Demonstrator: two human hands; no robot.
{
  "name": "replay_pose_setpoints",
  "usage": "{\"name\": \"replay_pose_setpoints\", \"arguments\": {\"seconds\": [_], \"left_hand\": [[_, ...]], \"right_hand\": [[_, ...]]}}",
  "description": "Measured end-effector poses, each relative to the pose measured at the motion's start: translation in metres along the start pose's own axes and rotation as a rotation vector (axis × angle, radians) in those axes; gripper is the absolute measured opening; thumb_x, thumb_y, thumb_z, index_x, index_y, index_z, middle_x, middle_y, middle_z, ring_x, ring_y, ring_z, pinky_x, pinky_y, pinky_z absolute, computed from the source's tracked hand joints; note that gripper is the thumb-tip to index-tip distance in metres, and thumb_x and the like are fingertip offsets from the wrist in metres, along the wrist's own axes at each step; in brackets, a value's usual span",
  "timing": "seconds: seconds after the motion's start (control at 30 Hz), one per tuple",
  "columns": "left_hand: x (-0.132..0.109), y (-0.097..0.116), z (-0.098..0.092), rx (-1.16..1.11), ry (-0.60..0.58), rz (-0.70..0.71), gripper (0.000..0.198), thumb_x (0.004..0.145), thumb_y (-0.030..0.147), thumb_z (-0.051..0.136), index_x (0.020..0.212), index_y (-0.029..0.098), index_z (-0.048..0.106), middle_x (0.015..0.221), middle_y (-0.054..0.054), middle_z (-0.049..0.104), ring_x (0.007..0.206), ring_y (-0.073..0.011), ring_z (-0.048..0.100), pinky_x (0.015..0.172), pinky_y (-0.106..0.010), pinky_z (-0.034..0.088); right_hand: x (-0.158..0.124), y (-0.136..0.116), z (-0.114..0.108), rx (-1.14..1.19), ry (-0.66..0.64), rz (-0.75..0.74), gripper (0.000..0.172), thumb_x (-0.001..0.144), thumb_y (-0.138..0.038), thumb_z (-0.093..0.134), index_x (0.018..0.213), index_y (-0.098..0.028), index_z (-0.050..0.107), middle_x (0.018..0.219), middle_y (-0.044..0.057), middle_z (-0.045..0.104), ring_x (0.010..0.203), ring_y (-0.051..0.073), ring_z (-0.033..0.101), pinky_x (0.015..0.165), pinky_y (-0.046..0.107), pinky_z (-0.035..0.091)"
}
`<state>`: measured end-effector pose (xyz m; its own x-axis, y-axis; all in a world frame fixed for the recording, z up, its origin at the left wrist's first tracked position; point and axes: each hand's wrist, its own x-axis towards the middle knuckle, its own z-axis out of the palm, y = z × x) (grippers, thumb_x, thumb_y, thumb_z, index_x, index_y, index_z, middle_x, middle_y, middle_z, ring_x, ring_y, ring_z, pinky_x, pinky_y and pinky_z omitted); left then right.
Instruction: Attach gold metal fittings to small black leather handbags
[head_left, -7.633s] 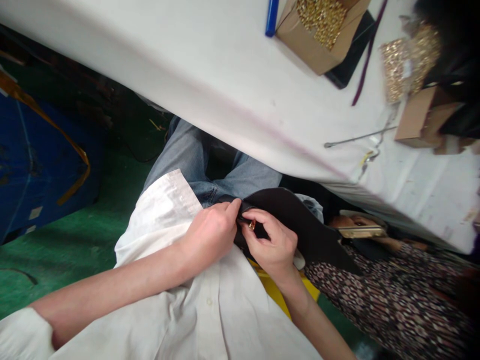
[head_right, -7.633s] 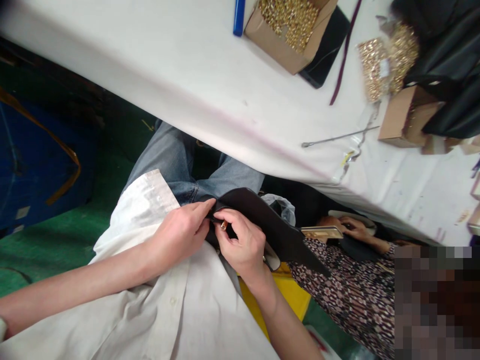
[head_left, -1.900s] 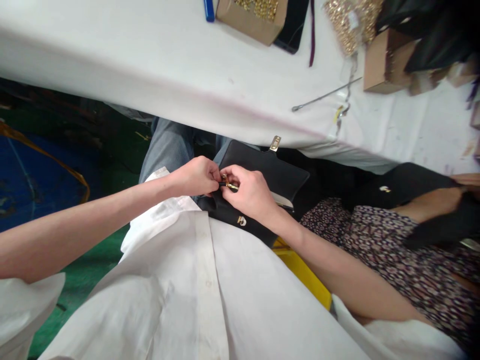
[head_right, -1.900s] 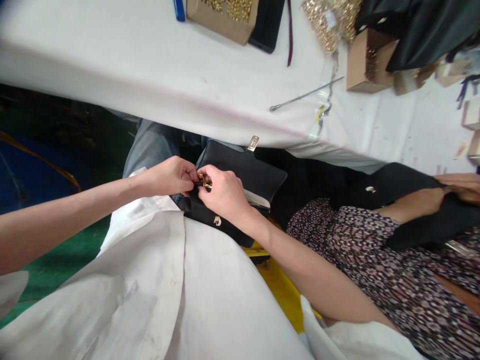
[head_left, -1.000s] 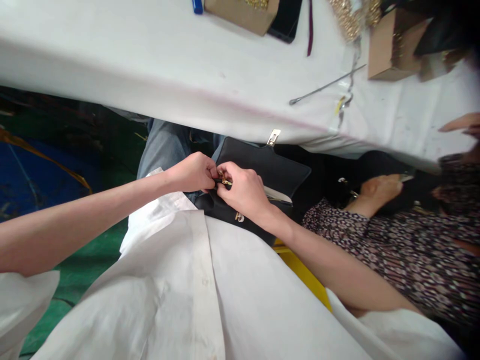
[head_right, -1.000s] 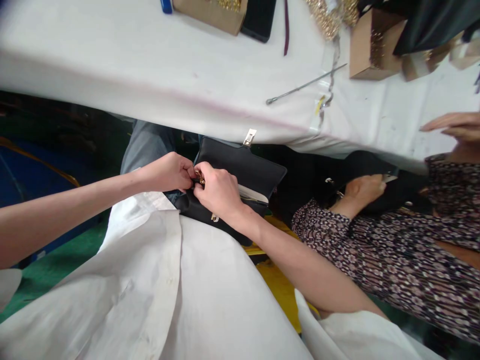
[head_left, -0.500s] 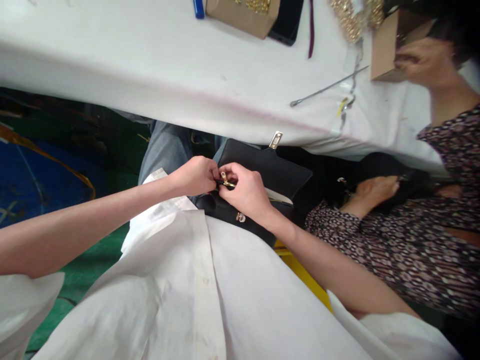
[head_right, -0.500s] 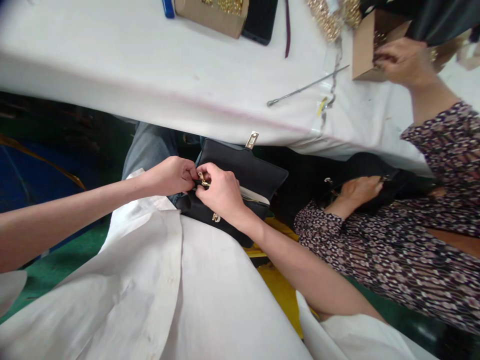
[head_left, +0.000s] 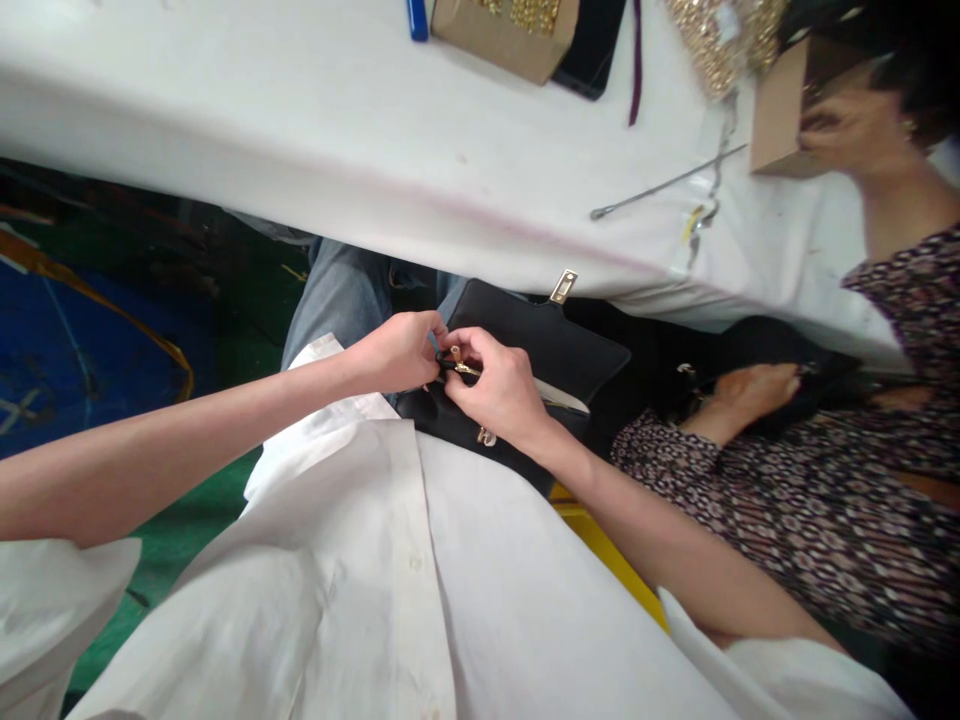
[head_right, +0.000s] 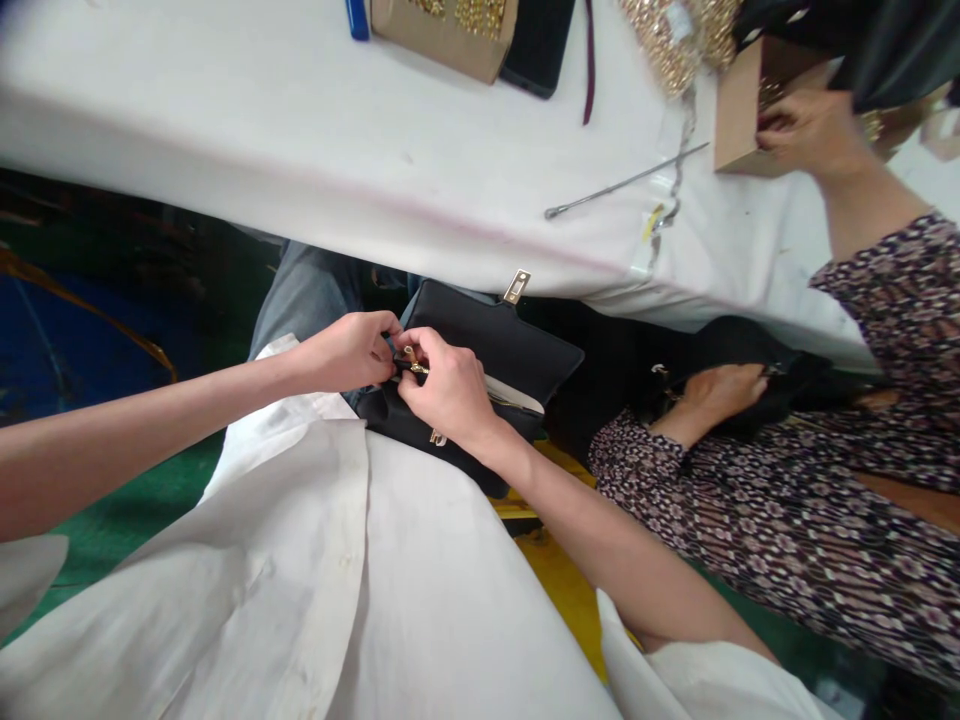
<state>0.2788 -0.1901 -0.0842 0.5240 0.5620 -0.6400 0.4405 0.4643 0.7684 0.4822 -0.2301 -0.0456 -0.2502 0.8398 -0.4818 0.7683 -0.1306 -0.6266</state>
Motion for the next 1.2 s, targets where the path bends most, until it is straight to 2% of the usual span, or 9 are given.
{"name": "replay_pose_setpoints", "arguments": {"seconds": [0.1,0.23,0.47,0.57,0.7,0.87,1.03,1.2], "left_hand": [[-0.001,-0.002,0.000,-0.020,-0.002,0.018,0.032,0.072,0.007,0.069,0.102,0.019,0.068,0.065,0.003,0.070,0.060,-0.0173,0.065,0.050,-0.024,0.036],[0.000,-0.003,-0.003,0.032,0.004,0.059,0.022,0.073,0.010,0.068,0.092,0.017,0.077,0.067,0.001,0.071,0.062,-0.0160,0.064,0.052,-0.024,0.038],[0.008,-0.008,-0.009,0.062,-0.020,0.239,0.028,0.072,0.010,0.067,0.091,0.018,0.087,0.078,-0.001,0.079,0.078,-0.0188,0.073,0.064,-0.024,0.048],[0.008,-0.009,-0.005,0.109,0.013,0.239,0.027,0.072,0.009,0.068,0.090,0.017,0.086,0.078,-0.001,0.078,0.076,-0.0184,0.073,0.064,-0.025,0.048],[0.005,-0.007,-0.003,0.195,0.081,0.249,0.020,0.075,0.009,0.065,0.083,0.015,0.083,0.068,-0.001,0.071,0.063,-0.0148,0.063,0.057,-0.027,0.038],[0.010,-0.007,-0.013,0.276,-0.066,0.271,0.025,0.078,0.012,0.066,0.086,0.016,0.089,0.066,-0.001,0.073,0.064,-0.0152,0.064,0.059,-0.028,0.040],[0.018,-0.015,-0.009,0.249,-0.063,0.278,0.019,0.075,0.012,0.066,0.076,0.015,0.084,0.065,-0.001,0.071,0.064,-0.0159,0.065,0.058,-0.028,0.040],[0.021,-0.020,-0.003,0.301,-0.068,0.311,0.015,0.076,0.010,0.065,0.068,0.016,0.076,0.061,0.000,0.065,0.058,-0.0142,0.059,0.056,-0.029,0.036]], "right_hand": [[0.001,0.000,-0.001,0.019,-0.011,-0.003,0.048,0.086,-0.010,0.073,0.130,-0.030,0.069,0.117,0.000,0.083,0.108,0.028,0.081,0.101,0.039,0.064],[0.001,0.000,-0.002,0.039,-0.008,-0.004,0.047,0.086,-0.010,0.073,0.128,-0.031,0.066,0.113,-0.001,0.082,0.106,0.027,0.081,0.098,0.037,0.063],[0.003,0.002,-0.002,-0.007,-0.021,0.007,0.044,0.088,-0.013,0.073,0.127,-0.031,0.063,0.107,-0.001,0.081,0.101,0.028,0.081,0.093,0.037,0.062],[0.004,0.003,-0.002,0.013,-0.017,-0.001,0.044,0.088,-0.013,0.072,0.127,-0.031,0.062,0.107,-0.001,0.081,0.101,0.027,0.081,0.090,0.036,0.061],[0.004,0.003,-0.002,0.040,0.000,-0.026,0.042,0.089,-0.012,0.071,0.125,-0.030,0.062,0.109,-0.001,0.080,0.104,0.026,0.081,0.090,0.034,0.060],[0.002,0.000,-0.001,0.025,-0.012,-0.051,0.039,0.090,-0.013,0.071,0.124,-0.030,0.063,0.107,-0.001,0.080,0.101,0.026,0.080,0.092,0.035,0.060],[0.000,-0.002,0.002,-0.013,0.011,0.010,0.040,0.092,-0.012,0.071,0.127,-0.030,0.063,0.103,-0.001,0.081,0.097,0.027,0.081,0.090,0.035,0.060],[0.001,-0.002,0.001,-0.122,-0.018,0.017,0.038,0.091,-0.014,0.072,0.126,-0.028,0.066,0.107,0.003,0.083,0.099,0.030,0.081,0.090,0.037,0.060]]}}
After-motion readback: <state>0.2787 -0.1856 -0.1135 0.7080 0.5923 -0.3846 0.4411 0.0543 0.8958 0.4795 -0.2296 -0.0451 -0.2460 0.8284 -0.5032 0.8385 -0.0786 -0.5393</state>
